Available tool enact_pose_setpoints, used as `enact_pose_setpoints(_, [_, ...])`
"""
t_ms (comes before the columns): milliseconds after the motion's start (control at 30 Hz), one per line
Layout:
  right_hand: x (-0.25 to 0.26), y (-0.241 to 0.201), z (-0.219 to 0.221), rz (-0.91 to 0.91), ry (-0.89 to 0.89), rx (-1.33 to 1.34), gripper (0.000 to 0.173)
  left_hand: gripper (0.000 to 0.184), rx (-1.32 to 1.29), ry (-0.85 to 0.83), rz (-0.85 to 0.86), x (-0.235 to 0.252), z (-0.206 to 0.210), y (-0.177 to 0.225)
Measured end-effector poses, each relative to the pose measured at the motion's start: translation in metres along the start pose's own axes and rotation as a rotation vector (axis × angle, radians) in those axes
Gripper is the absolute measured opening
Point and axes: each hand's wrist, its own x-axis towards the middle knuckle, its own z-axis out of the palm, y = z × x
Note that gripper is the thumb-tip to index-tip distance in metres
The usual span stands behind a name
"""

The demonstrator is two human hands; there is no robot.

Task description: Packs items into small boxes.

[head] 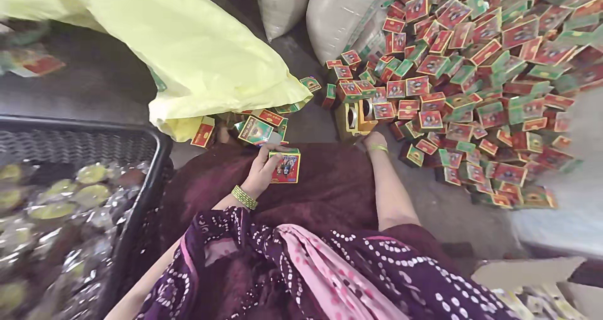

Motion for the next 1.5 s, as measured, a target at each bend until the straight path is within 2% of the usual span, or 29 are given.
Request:
enact_pose_setpoints(100, [-0.009,-0.009,-0.006,-0.246,-0.025,0.351,0.033,0.033,0.005,0.002,-0.014,0.001,0.001,0.003])
enact_pose_setpoints(167, [-0.046,-0.029,-0.002,-0.425,-0.132,0.723,0.028,0.033,0.010,0.005,-0.040,-0.001,0.000,0.001])
enact_pose_setpoints(233, [-0.096,-0.056,0.001,-0.575,-0.282,0.973,0.022,0.033,0.026,0.011,-0.063,0.000,0.000,0.003])
enact_pose_setpoints(300, [-0.142,-0.081,0.007,-0.693,-0.435,1.112,0.013,0.033,0.049,0.021,-0.036,0.003,0.001,0.003])
enact_pose_setpoints(367, [-0.176,-0.101,0.017,-0.699,-0.565,1.186,0.013,0.037,0.072,0.041,-0.018,0.003,0.001,0.002])
enact_pose_setpoints(533, [-0.190,-0.128,0.043,-0.564,-0.640,1.155,0.017,0.047,0.031,0.041,0.014,-0.002,-0.005,0.002])
enact_pose_setpoints(667, [-0.185,-0.133,0.051,-0.471,-0.588,1.133,0.022,0.054,-0.029,0.038,-0.041,-0.002,-0.003,0.009])
enact_pose_setpoints(867, [-0.176,-0.134,0.055,-0.366,-0.564,1.063,0.024,0.071,0.054,0.009,0.040,-0.001,0.000,0.002])
enact_pose_setpoints(900, [-0.176,-0.135,0.054,-0.355,-0.547,1.055,0.031,0.071,0.052,0.003,0.069,-0.001,0.000,0.000])
enact_pose_setpoints(1000, [-0.171,-0.137,0.052,-0.339,-0.479,1.010,0.076,0.075,0.086,-0.044,0.142,-0.007,-0.002,-0.005])
enact_pose_setpoints(1033, [-0.168,-0.138,0.052,-0.341,-0.419,1.009,0.080,0.077,0.077,-0.063,0.154,-0.008,-0.001,-0.006])
enact_pose_setpoints(1100, [-0.163,-0.134,0.050,-0.425,-0.338,0.976,0.068,0.076,0.043,-0.082,0.187,-0.009,0.000,-0.005])
enact_pose_setpoints(1167, [-0.164,-0.124,0.045,-0.600,-0.393,0.839,0.051,0.071,-0.018,-0.047,0.172,-0.009,0.001,-0.002])
enact_pose_setpoints(1267, [-0.165,-0.109,0.034,-0.848,-0.504,0.462,0.063,0.069,-0.136,0.059,0.028,-0.005,0.002,0.003])
enact_pose_setpoints(1367, [-0.152,-0.100,0.009,-0.746,-0.538,0.385,0.061,0.078,-0.205,0.125,-0.166,0.001,0.003,0.010])
enact_pose_setpoints(1433, [-0.127,-0.089,-0.037,-0.632,-0.385,0.510,0.056,0.081,-0.223,0.109,-0.214,0.001,0.002,0.005])
enact_pose_setpoints(1500, [-0.097,-0.074,-0.103,-0.585,-0.001,0.866,0.047,0.077,-0.215,0.086,-0.200,0.001,0.001,0.004])
